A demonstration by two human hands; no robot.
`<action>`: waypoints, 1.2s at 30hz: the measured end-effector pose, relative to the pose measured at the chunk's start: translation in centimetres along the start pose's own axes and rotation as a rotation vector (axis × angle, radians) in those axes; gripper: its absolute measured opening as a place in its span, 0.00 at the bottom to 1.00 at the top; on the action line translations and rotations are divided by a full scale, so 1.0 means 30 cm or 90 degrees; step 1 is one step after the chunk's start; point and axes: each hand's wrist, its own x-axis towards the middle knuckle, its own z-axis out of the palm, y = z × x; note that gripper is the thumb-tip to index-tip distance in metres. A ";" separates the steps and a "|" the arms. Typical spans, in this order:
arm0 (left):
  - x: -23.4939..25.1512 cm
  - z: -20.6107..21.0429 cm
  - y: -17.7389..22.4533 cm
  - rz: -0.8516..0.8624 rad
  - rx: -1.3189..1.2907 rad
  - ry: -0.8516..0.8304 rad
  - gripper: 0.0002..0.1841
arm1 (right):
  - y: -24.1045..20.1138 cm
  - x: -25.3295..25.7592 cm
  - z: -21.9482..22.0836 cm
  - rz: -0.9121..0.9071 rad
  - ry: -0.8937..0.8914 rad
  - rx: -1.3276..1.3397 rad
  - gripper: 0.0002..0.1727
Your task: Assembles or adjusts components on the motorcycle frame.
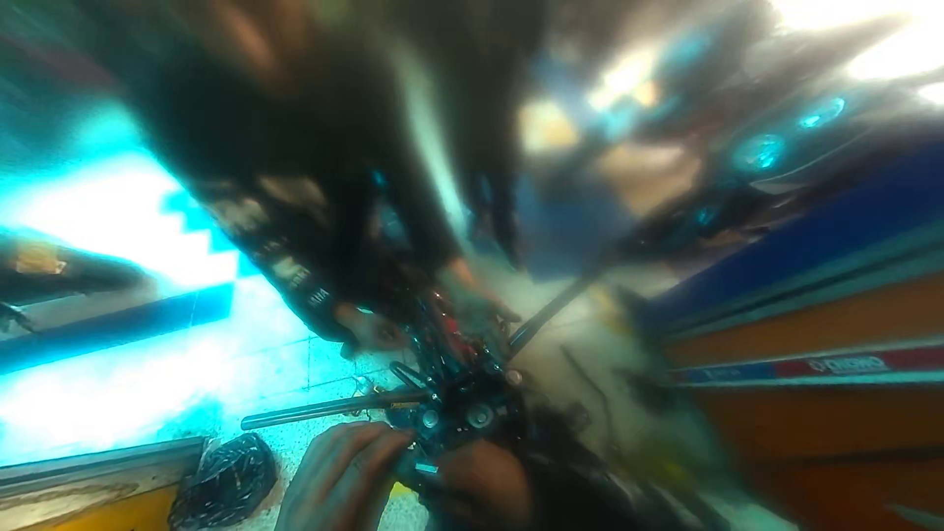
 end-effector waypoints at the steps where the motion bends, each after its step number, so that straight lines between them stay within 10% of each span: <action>1: -0.014 -0.002 -0.003 -0.011 -0.013 0.004 0.12 | 0.004 0.001 0.002 0.000 -0.007 -0.002 0.15; 14: 0.386 0.141 -0.132 -0.021 0.231 0.049 0.17 | 0.228 0.252 -0.204 0.106 0.017 -0.065 0.14; 36: 0.378 0.293 -0.206 -0.030 0.104 0.071 0.20 | 0.307 0.212 -0.152 0.242 0.084 -0.101 0.12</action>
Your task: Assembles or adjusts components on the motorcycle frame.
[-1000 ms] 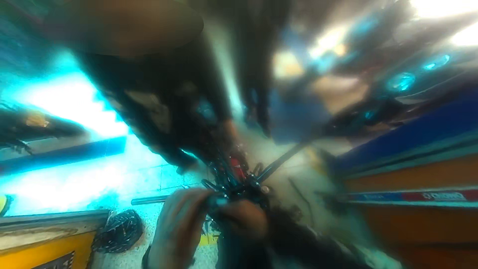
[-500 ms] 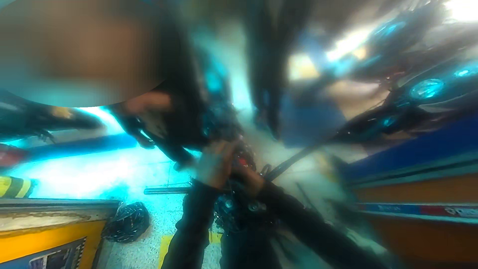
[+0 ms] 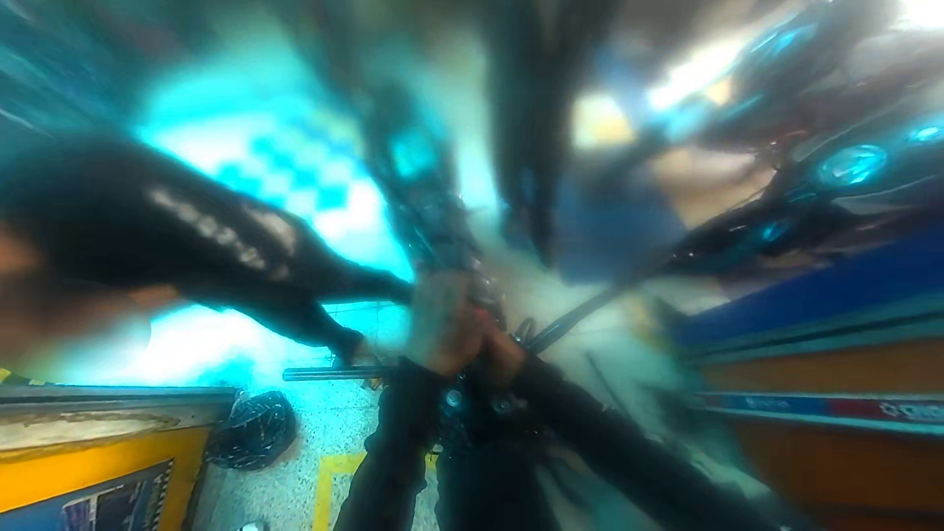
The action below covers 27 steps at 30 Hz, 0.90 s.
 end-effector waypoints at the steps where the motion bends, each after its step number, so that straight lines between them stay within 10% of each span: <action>1: -0.010 0.029 -0.022 0.015 -0.132 0.067 0.15 | 0.005 0.000 0.002 0.005 -0.001 -0.006 0.12; 7: -0.041 0.106 -0.120 -0.069 -1.051 0.187 0.16 | 0.017 -0.008 0.018 -0.038 0.008 -0.021 0.11; 15: 0.060 0.101 -0.138 -0.452 -1.206 0.111 0.41 | -0.013 0.024 0.003 -0.015 -0.031 0.003 0.13; 18: 0.078 0.074 -0.124 -0.576 -1.059 0.100 0.36 | -0.032 0.026 0.011 -0.043 0.031 0.012 0.12; 20: 0.035 0.048 -0.066 -0.619 -0.785 0.300 0.22 | -0.034 0.040 0.007 -0.027 0.022 0.001 0.13; 23: -0.074 0.032 -0.025 -0.319 -0.261 0.312 0.36 | -0.057 0.039 0.018 -0.001 0.006 -0.018 0.11; 27: -0.030 0.027 -0.039 0.009 -0.115 0.125 0.13 | -0.073 0.017 0.008 0.017 0.000 -0.046 0.08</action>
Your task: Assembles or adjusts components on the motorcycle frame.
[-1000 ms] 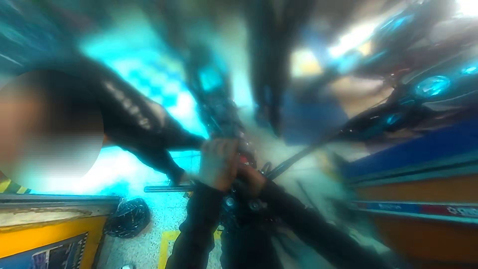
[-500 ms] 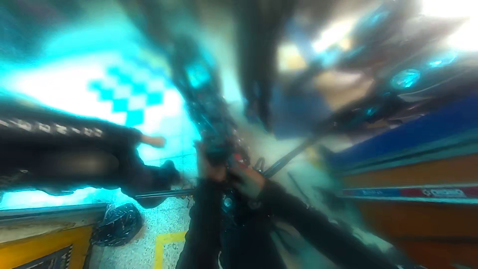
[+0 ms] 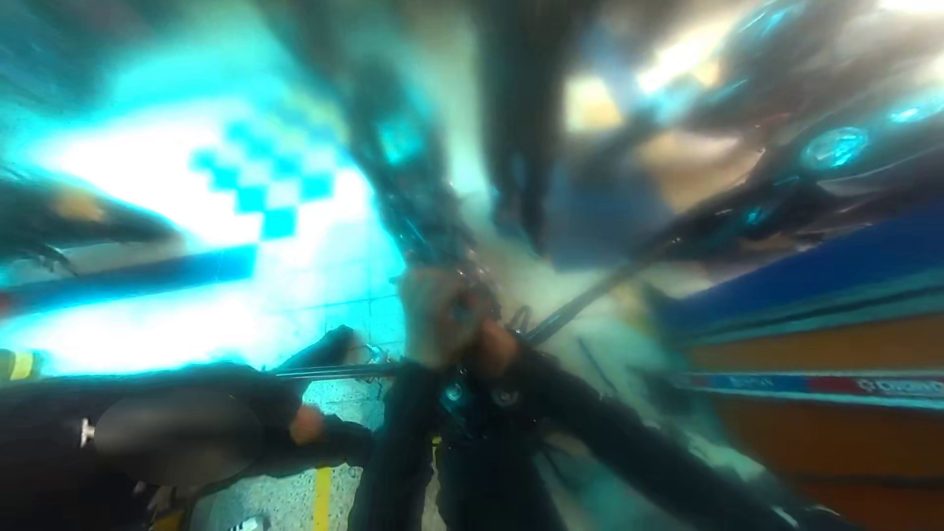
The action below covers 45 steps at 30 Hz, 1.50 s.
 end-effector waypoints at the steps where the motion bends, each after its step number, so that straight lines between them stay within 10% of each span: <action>1: 0.026 0.008 -0.031 0.032 -0.141 0.004 0.14 | 0.013 0.004 -0.004 -0.043 0.013 0.022 0.08; 4: 0.071 0.021 -0.144 0.122 -0.561 -0.078 0.19 | 0.058 0.023 0.002 -0.109 -0.002 0.050 0.10; 7: 0.105 -0.007 -0.194 0.084 -0.634 -0.185 0.18 | 0.062 0.026 0.011 -0.096 -0.007 0.048 0.12; 10: 0.147 -0.094 -0.011 -0.185 -0.163 -0.150 0.09 | 0.029 0.024 0.001 -0.049 -0.001 0.052 0.12; 11: 0.166 -0.109 0.064 -0.263 0.049 -0.180 0.20 | -0.001 0.020 -0.008 -0.037 0.006 0.055 0.11; 14: 0.122 -0.008 0.058 -0.228 0.392 -0.103 0.32 | -0.056 -0.022 -0.010 -0.048 0.086 0.052 0.09; 17: 0.135 0.077 0.008 -0.268 0.484 -0.105 0.21 | -0.020 -0.028 -0.013 -0.045 0.072 0.061 0.09; 24: 0.257 -0.071 0.072 -0.206 0.291 -0.519 0.15 | 0.051 0.008 0.013 -0.039 -0.016 0.052 0.12; 29: 0.253 -0.084 -0.080 0.060 0.001 -0.492 0.15 | 0.051 0.015 -0.009 -0.051 -0.049 0.072 0.14; 35: 0.040 0.097 0.109 -0.084 0.508 -0.085 0.23 | 0.093 -0.015 0.041 0.024 -0.013 0.005 0.13; 39: 0.021 0.123 0.095 -0.091 0.267 0.062 0.20 | 0.112 -0.014 0.056 -0.007 -0.020 -0.014 0.13; 45: 0.018 0.017 -0.038 0.030 -0.264 -0.057 0.30 | 0.073 0.009 0.003 -0.070 -0.055 0.031 0.10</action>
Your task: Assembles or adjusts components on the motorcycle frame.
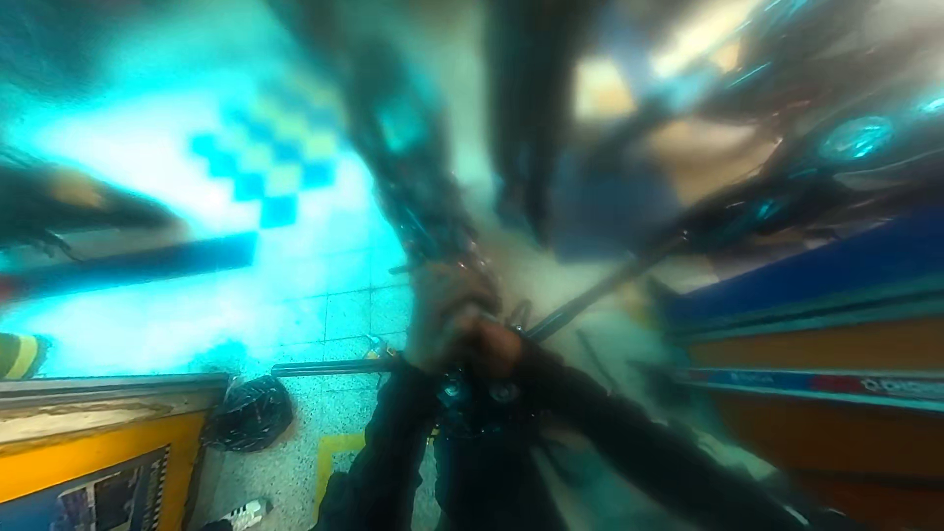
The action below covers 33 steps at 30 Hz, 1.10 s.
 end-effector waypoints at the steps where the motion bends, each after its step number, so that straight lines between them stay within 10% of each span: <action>1: -0.003 -0.009 -0.016 -0.012 -0.120 0.001 0.32 | -0.012 0.003 -0.020 0.013 -0.025 0.024 0.12; 6: 0.039 0.011 -0.121 0.150 -0.779 -0.019 0.27 | 0.012 0.031 -0.155 -0.062 -0.038 0.483 0.43; 9: 0.105 0.011 -0.159 0.220 -0.882 -0.125 0.22 | -0.023 0.057 -0.216 -0.056 -0.049 0.488 0.47; 13: 0.112 -0.161 -0.032 -0.052 -0.364 -0.249 0.11 | -0.066 0.066 -0.169 -0.054 -0.002 0.232 0.17; 15: 0.113 -0.184 0.165 -0.150 0.102 -0.295 0.25 | -0.068 0.062 -0.129 -0.110 0.064 0.135 0.07; 18: 0.058 -0.014 0.311 -0.284 0.582 -0.183 0.36 | -0.037 0.070 -0.070 -0.052 0.123 0.120 0.09; 22: 0.045 0.110 0.178 -0.259 0.842 0.056 0.23 | -0.016 0.077 -0.064 0.013 0.127 0.095 0.09; 26: 0.061 0.081 0.077 -0.115 0.799 0.134 0.18 | 0.006 0.066 -0.069 -0.025 0.121 0.121 0.07; 33: 0.050 -0.077 -0.068 -0.023 0.175 -0.028 0.14 | 0.001 0.048 -0.064 -0.139 0.117 0.158 0.12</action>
